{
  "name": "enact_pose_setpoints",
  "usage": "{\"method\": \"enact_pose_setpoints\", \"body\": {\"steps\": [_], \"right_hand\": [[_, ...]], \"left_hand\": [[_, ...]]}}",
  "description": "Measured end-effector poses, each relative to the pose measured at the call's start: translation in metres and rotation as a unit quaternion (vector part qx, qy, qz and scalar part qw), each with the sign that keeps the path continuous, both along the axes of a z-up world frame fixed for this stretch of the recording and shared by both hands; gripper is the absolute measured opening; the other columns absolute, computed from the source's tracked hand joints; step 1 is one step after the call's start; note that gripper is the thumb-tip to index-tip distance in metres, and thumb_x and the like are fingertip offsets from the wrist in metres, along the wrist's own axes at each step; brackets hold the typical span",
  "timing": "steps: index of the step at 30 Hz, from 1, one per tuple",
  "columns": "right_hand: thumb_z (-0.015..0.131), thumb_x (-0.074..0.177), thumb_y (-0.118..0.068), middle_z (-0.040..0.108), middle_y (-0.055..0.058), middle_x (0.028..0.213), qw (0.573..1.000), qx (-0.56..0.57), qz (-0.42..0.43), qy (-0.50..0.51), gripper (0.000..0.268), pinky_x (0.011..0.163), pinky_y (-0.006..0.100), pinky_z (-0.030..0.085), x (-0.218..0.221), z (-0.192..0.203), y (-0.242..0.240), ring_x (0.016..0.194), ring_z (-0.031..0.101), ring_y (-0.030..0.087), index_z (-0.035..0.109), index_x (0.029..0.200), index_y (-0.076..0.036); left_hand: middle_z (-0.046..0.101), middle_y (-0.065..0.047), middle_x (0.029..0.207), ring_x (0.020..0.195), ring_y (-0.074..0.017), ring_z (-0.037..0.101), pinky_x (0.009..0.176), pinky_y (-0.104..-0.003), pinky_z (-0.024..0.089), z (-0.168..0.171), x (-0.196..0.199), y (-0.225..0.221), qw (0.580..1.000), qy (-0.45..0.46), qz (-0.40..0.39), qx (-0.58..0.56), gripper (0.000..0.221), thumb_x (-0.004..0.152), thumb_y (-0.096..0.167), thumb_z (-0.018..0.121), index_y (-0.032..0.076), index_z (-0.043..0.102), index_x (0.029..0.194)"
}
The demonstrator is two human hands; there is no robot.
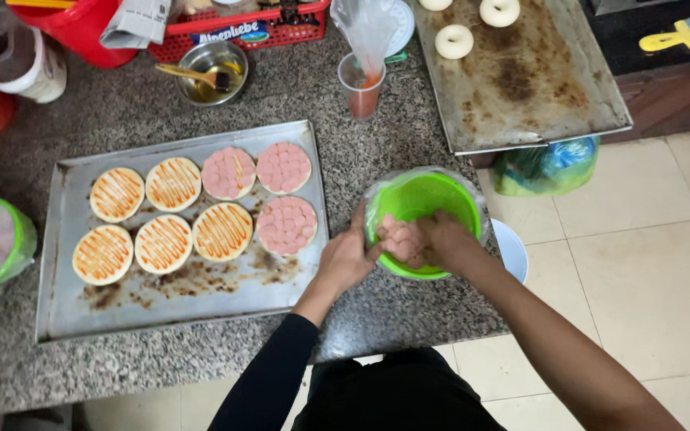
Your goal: The person places circular slices of ham onto small rounds of dough and then fries donut-shaped dough rings in a pan of oil using skewers.
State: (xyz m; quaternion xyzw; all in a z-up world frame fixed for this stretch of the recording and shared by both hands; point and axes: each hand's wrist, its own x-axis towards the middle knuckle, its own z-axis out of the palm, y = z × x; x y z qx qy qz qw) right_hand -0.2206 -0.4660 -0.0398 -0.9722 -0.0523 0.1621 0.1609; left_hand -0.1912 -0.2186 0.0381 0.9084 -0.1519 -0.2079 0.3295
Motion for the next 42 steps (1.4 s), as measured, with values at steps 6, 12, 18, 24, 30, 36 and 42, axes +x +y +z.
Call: {"method": "enact_pose_setpoints", "body": {"steps": [6,12,18,24,30,36,42], "right_hand": [[0.080,0.080,-0.023,0.056,0.026,0.125,0.999,0.026,-0.031,0.008,0.061,0.095,0.051,0.055,0.000,0.012,0.011,0.105,0.065,0.044,0.055,0.133,-0.006],[0.088,0.070,-0.029,0.056,0.027,0.123,1.000,0.010,-0.025,-0.012,0.071,0.095,0.050,0.053,-0.005,0.029,0.020,0.108,0.062,0.044,0.056,0.126,-0.001],[0.067,0.090,-0.009,0.065,0.034,0.112,0.999,0.018,-0.014,-0.031,0.035,0.087,0.051,0.060,0.007,0.001,0.018,0.095,0.071,0.046,0.061,0.121,0.005],[0.060,0.097,-0.017,0.075,0.022,0.095,0.994,0.096,-0.023,-0.044,0.020,0.084,0.050,0.057,0.018,-0.027,-0.013,0.089,0.073,0.039,0.074,0.106,-0.005],[0.059,0.098,-0.030,0.072,0.005,0.087,0.909,0.386,-0.138,0.075,0.030,0.061,0.029,0.055,0.040,-0.026,-0.039,0.069,0.066,0.013,0.071,0.117,-0.009],[0.057,0.104,-0.042,0.066,0.002,0.083,0.897,0.399,-0.147,0.121,0.041,0.061,0.029,0.056,0.042,-0.015,-0.041,0.067,0.061,0.010,0.071,0.102,-0.004],[0.072,0.097,-0.030,0.074,0.005,0.084,0.877,0.440,-0.148,0.124,0.031,0.066,0.028,0.057,0.042,-0.007,-0.039,0.074,0.068,0.014,0.069,0.095,0.001]], "left_hand": [[0.071,-0.029,0.104,0.097,-0.0464,0.070,0.084,-0.052,0.055,-0.003,-0.009,-0.003,0.999,0.009,0.042,0.026,0.096,0.090,0.032,0.072,0.011,0.013,0.162],[0.070,-0.028,0.112,0.101,-0.0453,0.070,0.089,-0.051,0.054,-0.004,-0.017,-0.007,0.997,0.004,0.065,0.036,0.096,0.088,0.028,0.071,0.013,0.013,0.163],[0.069,-0.029,0.114,0.103,-0.0448,0.069,0.090,-0.050,0.054,-0.007,-0.018,-0.014,0.996,0.005,0.076,0.052,0.094,0.090,0.029,0.071,0.011,0.014,0.162],[0.074,-0.021,0.104,0.097,-0.0406,0.071,0.086,-0.049,0.055,0.006,-0.021,-0.015,0.993,0.022,0.087,0.076,0.091,0.090,0.029,0.069,0.012,0.016,0.162],[0.077,-0.019,0.098,0.089,-0.0376,0.073,0.083,-0.048,0.056,0.016,-0.020,-0.017,0.990,0.007,0.128,0.052,0.071,0.091,0.030,0.066,0.011,0.040,0.155],[0.072,-0.021,0.111,0.080,-0.0345,0.075,0.075,-0.045,0.058,0.010,-0.017,-0.018,0.978,-0.129,0.160,-0.039,0.047,0.089,0.026,0.069,0.003,0.064,0.130],[0.073,-0.020,0.106,0.083,-0.0344,0.073,0.078,-0.044,0.057,0.005,-0.012,-0.020,0.974,-0.154,0.162,-0.026,0.035,0.091,0.025,0.069,0.001,0.071,0.116]]}}
